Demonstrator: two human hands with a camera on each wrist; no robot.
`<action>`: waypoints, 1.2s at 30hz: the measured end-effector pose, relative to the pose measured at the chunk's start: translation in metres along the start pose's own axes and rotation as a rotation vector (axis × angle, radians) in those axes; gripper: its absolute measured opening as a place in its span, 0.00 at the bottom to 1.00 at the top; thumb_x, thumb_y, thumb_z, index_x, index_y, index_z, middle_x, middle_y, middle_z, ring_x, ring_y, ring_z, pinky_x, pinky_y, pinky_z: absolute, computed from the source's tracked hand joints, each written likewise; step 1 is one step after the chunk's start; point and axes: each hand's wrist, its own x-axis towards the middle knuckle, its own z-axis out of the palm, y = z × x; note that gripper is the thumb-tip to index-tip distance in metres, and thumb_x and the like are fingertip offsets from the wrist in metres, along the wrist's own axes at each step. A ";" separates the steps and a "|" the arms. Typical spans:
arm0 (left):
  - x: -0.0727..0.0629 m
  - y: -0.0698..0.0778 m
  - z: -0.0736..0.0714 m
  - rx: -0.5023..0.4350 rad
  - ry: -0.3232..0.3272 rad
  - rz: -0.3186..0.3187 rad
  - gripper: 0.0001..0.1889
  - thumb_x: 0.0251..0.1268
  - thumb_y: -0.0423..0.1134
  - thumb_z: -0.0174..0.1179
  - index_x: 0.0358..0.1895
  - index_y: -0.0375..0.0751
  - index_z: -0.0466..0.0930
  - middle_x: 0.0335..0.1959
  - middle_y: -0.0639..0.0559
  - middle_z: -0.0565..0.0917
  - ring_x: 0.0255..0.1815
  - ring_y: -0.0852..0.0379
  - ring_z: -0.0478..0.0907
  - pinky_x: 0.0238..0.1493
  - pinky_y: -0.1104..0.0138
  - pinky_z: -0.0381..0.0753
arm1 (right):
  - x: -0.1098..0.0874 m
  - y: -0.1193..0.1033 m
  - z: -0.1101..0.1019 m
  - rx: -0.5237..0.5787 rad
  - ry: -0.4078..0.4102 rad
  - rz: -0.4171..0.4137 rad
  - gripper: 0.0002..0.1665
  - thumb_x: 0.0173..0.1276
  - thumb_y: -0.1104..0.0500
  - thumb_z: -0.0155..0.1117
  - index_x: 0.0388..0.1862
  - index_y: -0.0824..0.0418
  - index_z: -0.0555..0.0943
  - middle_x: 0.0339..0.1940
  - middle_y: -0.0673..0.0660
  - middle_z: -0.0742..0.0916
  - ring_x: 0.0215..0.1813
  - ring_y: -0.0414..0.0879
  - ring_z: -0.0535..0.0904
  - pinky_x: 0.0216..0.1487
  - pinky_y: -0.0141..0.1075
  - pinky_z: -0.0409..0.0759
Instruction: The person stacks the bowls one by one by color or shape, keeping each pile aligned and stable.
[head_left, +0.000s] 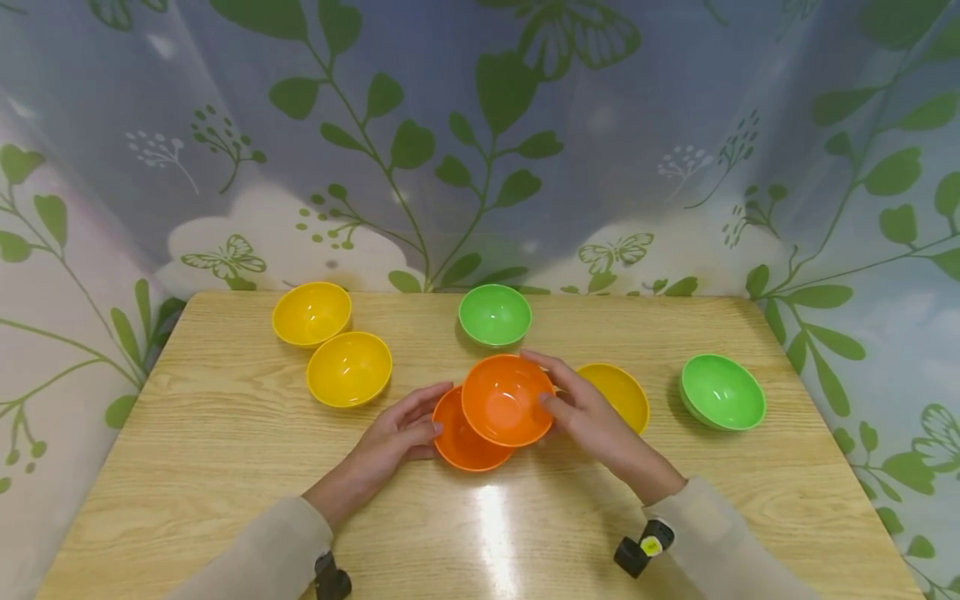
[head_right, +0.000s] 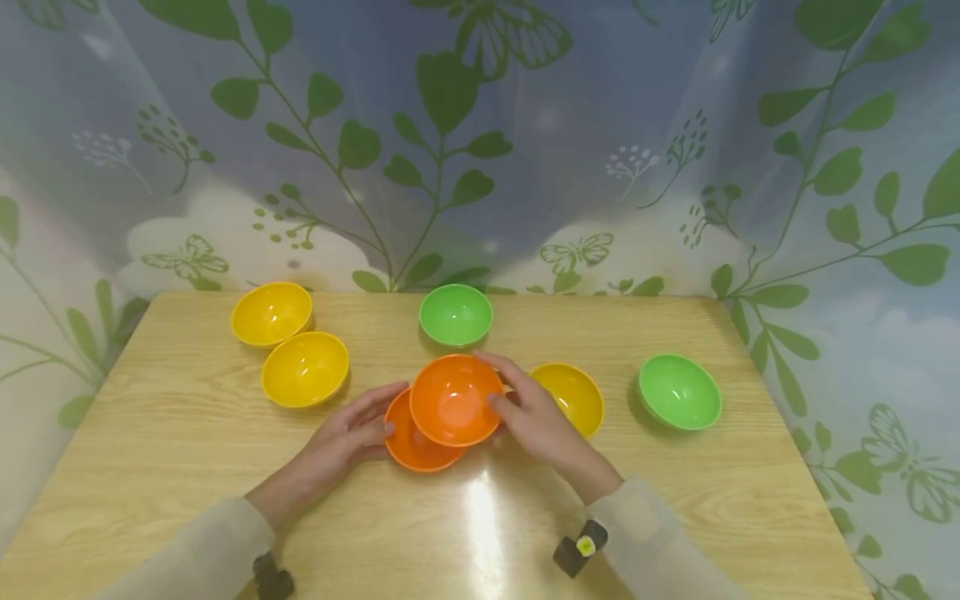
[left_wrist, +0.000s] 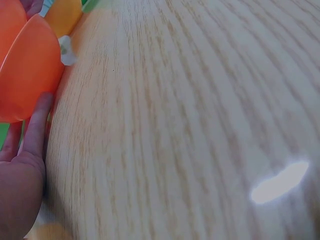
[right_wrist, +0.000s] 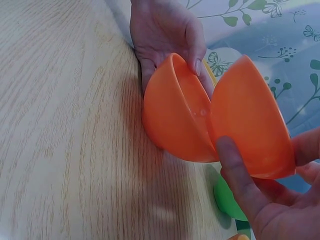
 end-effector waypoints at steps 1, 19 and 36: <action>0.000 0.000 0.000 0.003 0.000 -0.001 0.33 0.80 0.34 0.60 0.85 0.44 0.65 0.83 0.39 0.70 0.67 0.54 0.83 0.58 0.63 0.91 | 0.000 0.000 0.000 0.006 -0.001 0.000 0.35 0.86 0.63 0.52 0.88 0.51 0.65 0.86 0.63 0.70 0.73 0.67 0.78 0.61 0.43 0.88; 0.000 0.000 0.000 0.014 0.011 -0.010 0.33 0.80 0.35 0.60 0.85 0.44 0.65 0.83 0.39 0.70 0.68 0.54 0.82 0.59 0.63 0.91 | 0.001 -0.002 0.005 -0.012 -0.030 -0.010 0.34 0.86 0.62 0.54 0.87 0.50 0.66 0.84 0.64 0.72 0.69 0.64 0.82 0.60 0.42 0.90; 0.002 -0.001 -0.001 0.012 0.000 0.006 0.34 0.80 0.33 0.59 0.86 0.44 0.64 0.83 0.37 0.69 0.67 0.54 0.82 0.59 0.62 0.91 | 0.002 0.002 0.014 -0.030 -0.026 -0.002 0.35 0.84 0.64 0.53 0.87 0.54 0.66 0.82 0.65 0.73 0.71 0.65 0.78 0.54 0.41 0.92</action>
